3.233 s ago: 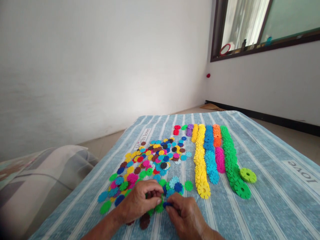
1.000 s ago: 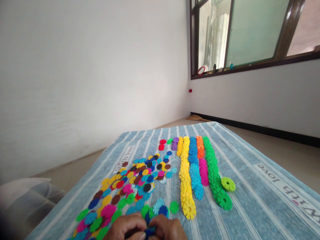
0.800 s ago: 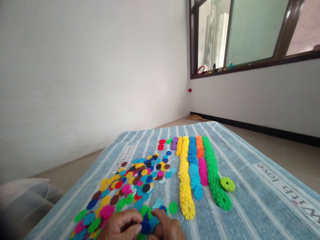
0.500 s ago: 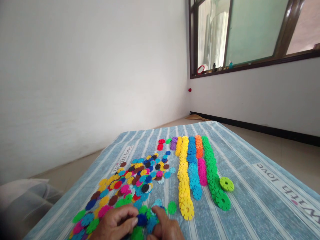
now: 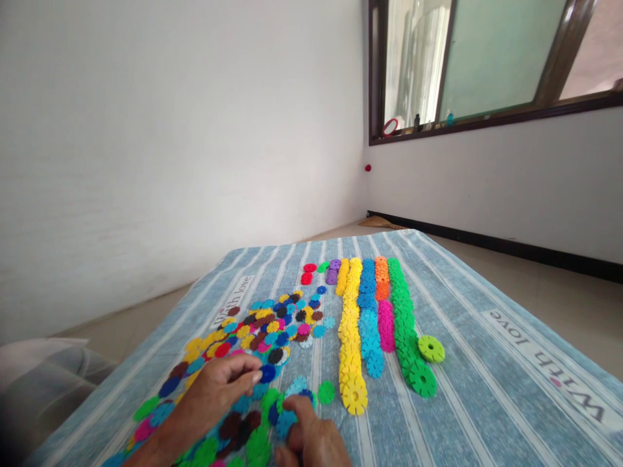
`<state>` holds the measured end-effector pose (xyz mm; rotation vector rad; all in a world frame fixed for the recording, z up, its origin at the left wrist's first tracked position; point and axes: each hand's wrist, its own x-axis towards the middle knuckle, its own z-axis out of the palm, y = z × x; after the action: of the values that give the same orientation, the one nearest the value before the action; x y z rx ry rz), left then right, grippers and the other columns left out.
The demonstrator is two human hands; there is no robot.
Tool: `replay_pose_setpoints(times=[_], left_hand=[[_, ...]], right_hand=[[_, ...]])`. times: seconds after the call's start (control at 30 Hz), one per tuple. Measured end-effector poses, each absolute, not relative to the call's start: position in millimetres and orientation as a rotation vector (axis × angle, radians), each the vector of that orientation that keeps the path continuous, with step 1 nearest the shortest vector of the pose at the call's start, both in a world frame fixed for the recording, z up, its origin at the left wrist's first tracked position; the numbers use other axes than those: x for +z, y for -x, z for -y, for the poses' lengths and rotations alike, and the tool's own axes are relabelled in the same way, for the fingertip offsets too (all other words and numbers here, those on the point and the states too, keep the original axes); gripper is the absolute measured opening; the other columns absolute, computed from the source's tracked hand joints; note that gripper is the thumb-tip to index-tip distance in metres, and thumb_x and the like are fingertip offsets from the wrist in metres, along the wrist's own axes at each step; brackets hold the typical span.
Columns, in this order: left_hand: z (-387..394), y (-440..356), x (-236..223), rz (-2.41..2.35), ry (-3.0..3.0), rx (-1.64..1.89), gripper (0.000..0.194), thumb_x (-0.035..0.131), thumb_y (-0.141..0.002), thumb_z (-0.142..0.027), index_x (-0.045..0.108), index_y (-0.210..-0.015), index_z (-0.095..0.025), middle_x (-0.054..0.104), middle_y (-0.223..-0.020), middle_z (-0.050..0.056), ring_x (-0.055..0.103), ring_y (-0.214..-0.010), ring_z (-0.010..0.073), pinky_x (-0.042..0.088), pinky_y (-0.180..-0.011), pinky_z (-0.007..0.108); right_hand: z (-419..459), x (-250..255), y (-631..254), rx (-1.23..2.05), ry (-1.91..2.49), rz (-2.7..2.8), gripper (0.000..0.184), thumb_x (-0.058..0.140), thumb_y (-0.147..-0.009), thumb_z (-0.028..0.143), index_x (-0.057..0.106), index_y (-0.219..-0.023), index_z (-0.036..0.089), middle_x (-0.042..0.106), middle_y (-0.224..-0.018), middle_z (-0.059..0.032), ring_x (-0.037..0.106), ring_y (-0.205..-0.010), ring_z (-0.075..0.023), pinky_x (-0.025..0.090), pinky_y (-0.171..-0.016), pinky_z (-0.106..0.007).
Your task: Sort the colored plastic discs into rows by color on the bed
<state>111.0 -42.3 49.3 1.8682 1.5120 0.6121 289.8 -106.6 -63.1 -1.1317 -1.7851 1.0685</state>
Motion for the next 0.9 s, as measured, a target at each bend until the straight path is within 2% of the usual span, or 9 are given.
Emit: replay_pose_setpoints(times=[0.13, 0.27, 0.37, 0.5, 0.73, 0.9], left_hand=[[24, -127, 48, -1.494, -1.868, 0.639, 0.022, 0.052, -0.070, -0.038, 0.061, -0.068, -0.018, 0.053, -0.053, -0.003, 0.050, -0.054, 0.0134, 0.037, -0.055, 0.024], [6, -139, 46, -1.431, -1.888, 0.665, 0.019, 0.053, -0.069, -0.035, 0.060, -0.065, -0.018, 0.057, -0.054, -0.003, 0.053, -0.054, 0.0137, 0.039, -0.055, 0.023], [-2, -142, 49, -1.421, -1.892, 0.725, 0.018, 0.054, -0.068, -0.034, 0.061, -0.065, -0.017, 0.059, -0.055, -0.002, 0.056, -0.055, 0.0138, 0.041, -0.056, 0.023], [-7, -138, 48, -1.460, -1.850, 0.777, 0.017, 0.056, -0.066, -0.033, 0.061, -0.065, -0.017, 0.058, -0.056, -0.002, 0.057, -0.054, 0.0136, 0.042, -0.056, 0.023], [-12, -133, 27, -1.488, -1.821, 0.652, 0.014, 0.055, -0.066, -0.029, 0.061, -0.065, -0.016, 0.060, -0.056, -0.002, 0.058, -0.054, 0.0143, 0.042, -0.054, 0.024], [-16, -138, 26, -1.477, -1.833, 0.607, 0.013, 0.053, -0.067, -0.027, 0.058, -0.062, -0.017, 0.058, -0.052, -0.002, 0.056, -0.052, 0.0136, 0.039, -0.051, 0.022]], right_hand=[[107, -62, -291, 1.042, 1.183, 1.873, 0.045, 0.059, -0.069, 0.012, 0.054, -0.113, 0.023, 0.038, -0.056, 0.0096, 0.035, -0.048, -0.0101, 0.025, -0.048, -0.021], [110, -57, -294, 0.986, 1.131, 1.954, 0.030, 0.061, -0.070, 0.014, 0.064, -0.098, 0.025, 0.051, -0.058, 0.0074, 0.045, -0.051, -0.0109, 0.032, -0.051, -0.020], [114, -52, -298, 0.978, 1.018, 1.972, 0.022, 0.057, -0.076, 0.015, 0.066, -0.093, 0.026, 0.060, -0.065, 0.0054, 0.053, -0.055, -0.0114, 0.037, -0.053, -0.018], [119, -48, -301, 0.959, 0.968, 1.990, 0.022, 0.055, -0.076, 0.014, 0.066, -0.092, 0.025, 0.064, -0.071, 0.0040, 0.057, -0.060, -0.0116, 0.040, -0.057, -0.018], [120, -47, -301, 0.879, 0.967, 2.027, 0.024, 0.056, -0.071, 0.013, 0.065, -0.090, 0.023, 0.064, -0.070, 0.0037, 0.056, -0.057, -0.0105, 0.038, -0.054, -0.017], [115, -66, -287, 0.818, 1.103, 2.056, 0.024, 0.062, -0.064, 0.013, 0.065, -0.085, 0.024, 0.064, -0.067, 0.0056, 0.055, -0.053, -0.0097, 0.036, -0.049, -0.016]])
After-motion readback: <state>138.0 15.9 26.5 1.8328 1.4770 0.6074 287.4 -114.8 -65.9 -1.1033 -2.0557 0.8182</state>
